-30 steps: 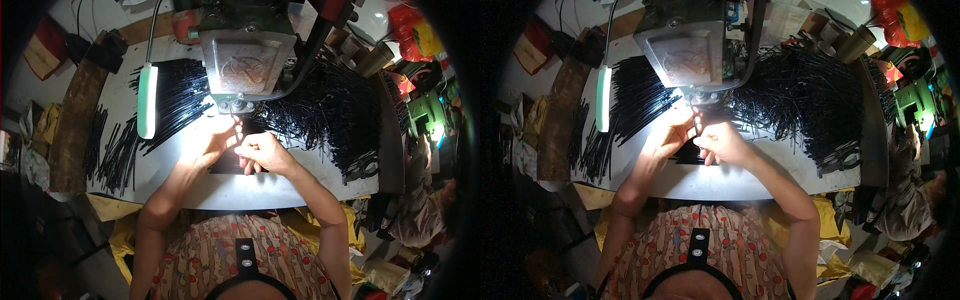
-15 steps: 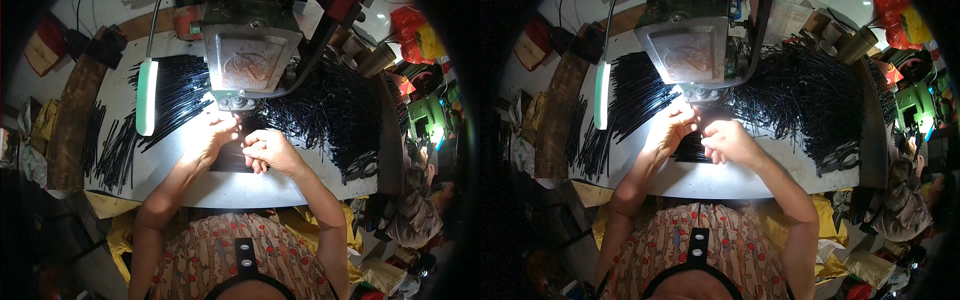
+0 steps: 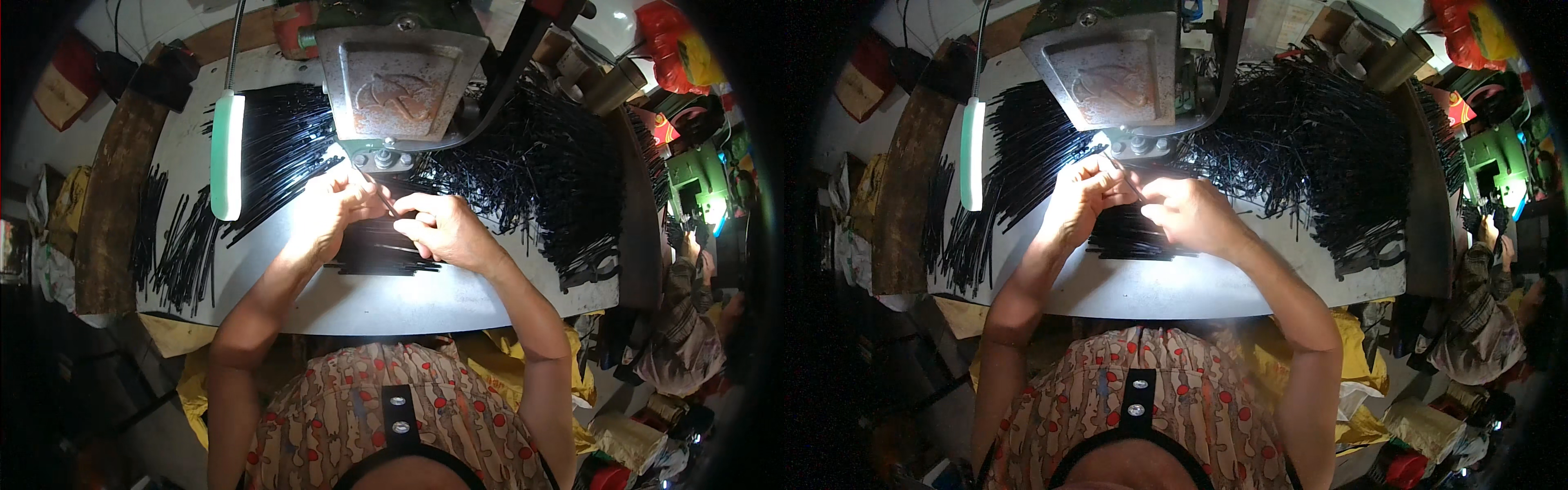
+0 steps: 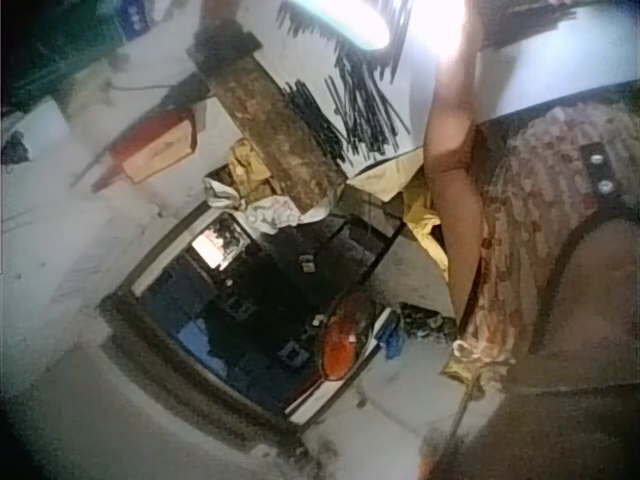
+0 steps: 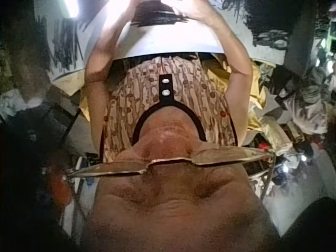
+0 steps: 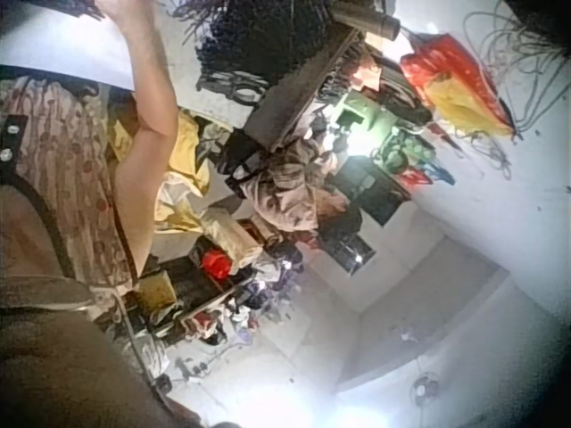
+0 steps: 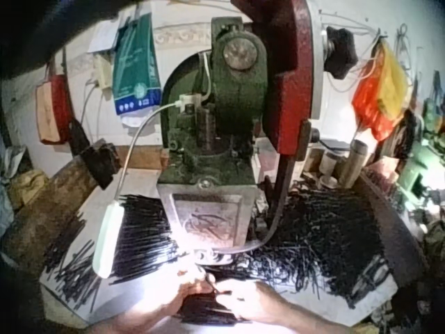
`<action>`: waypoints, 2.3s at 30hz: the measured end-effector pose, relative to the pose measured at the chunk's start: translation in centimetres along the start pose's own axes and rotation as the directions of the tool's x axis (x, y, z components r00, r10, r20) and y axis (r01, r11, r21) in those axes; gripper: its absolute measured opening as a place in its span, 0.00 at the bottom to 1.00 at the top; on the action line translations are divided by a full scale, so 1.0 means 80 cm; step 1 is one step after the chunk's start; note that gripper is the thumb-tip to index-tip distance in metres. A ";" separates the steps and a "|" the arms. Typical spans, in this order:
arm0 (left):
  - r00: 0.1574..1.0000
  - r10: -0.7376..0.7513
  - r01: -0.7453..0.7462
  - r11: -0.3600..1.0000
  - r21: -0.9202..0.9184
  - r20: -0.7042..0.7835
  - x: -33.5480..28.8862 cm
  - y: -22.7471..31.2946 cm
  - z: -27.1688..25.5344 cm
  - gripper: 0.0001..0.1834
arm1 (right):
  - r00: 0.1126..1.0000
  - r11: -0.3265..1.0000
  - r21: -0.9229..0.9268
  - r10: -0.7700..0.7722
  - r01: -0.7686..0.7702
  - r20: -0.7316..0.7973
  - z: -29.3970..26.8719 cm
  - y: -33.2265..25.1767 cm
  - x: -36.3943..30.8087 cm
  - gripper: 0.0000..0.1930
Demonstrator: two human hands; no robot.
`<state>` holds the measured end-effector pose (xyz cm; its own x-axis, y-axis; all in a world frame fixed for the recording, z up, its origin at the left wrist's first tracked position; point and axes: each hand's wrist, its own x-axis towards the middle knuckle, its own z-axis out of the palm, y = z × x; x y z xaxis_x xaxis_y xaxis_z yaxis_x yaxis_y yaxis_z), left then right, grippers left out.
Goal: The person assembles small black plastic components and black strips using a manual press machine.
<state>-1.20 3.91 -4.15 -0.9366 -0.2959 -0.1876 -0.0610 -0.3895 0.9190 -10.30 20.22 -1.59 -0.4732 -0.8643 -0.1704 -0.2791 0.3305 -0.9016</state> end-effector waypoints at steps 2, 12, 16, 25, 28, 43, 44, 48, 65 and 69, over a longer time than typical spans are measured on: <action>0.998 0.057 -0.056 0.995 -0.083 0.015 -0.001 0.000 0.002 0.06 | 0.999 0.999 -0.040 -0.035 0.035 0.001 -0.002 0.001 0.001 0.11; 0.997 0.054 -0.056 0.997 -0.047 -0.051 0.005 0.002 0.007 0.07 | 0.996 0.995 -0.049 -0.082 0.083 0.019 -0.008 -0.007 0.004 0.13; 0.984 0.159 -0.168 0.978 -0.121 -0.077 0.005 -0.004 0.010 0.08 | 0.997 0.991 0.137 -0.004 -0.006 0.071 -0.010 -0.013 0.002 0.12; 0.997 0.001 0.007 0.994 0.108 -0.074 0.001 0.003 0.011 0.12 | 0.996 0.954 0.297 0.022 -0.047 0.086 -0.020 0.002 0.006 0.08; 0.995 -0.058 0.077 0.965 0.251 -0.083 -0.004 0.012 0.016 0.12 | 0.999 0.953 0.304 -0.021 0.006 0.047 -0.016 -0.001 0.013 0.05; 0.986 0.135 -0.070 0.875 0.479 -0.102 0.000 0.005 -0.001 0.05 | 0.984 0.970 0.224 0.052 -0.091 0.173 -0.005 0.003 0.014 0.09; 0.987 0.133 -0.072 0.875 0.478 -0.095 0.001 0.004 0.001 0.05 | 0.986 0.967 0.237 0.057 -0.093 0.157 -0.005 0.005 0.015 0.09; 0.910 0.413 -0.307 0.615 0.726 0.036 0.011 -0.008 -0.008 0.08 | 0.998 0.973 0.226 0.028 -0.039 0.051 -0.005 0.002 0.021 0.09; 0.835 0.545 -0.367 0.452 0.813 0.074 0.031 -0.005 -0.010 0.06 | 0.968 0.929 0.317 -0.123 0.190 -0.219 -0.010 0.028 0.042 0.08; 0.823 0.558 -0.399 0.442 0.803 0.101 0.032 -0.007 -0.012 0.07 | 0.971 0.925 0.337 -0.110 0.178 -0.211 -0.010 0.029 0.043 0.08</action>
<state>-3.25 2.53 -5.49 -0.8403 -0.3726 0.3937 0.0694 0.6463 0.7599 -13.22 18.33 -3.95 -0.6051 -0.7960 0.0173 -0.0605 0.0244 -0.9979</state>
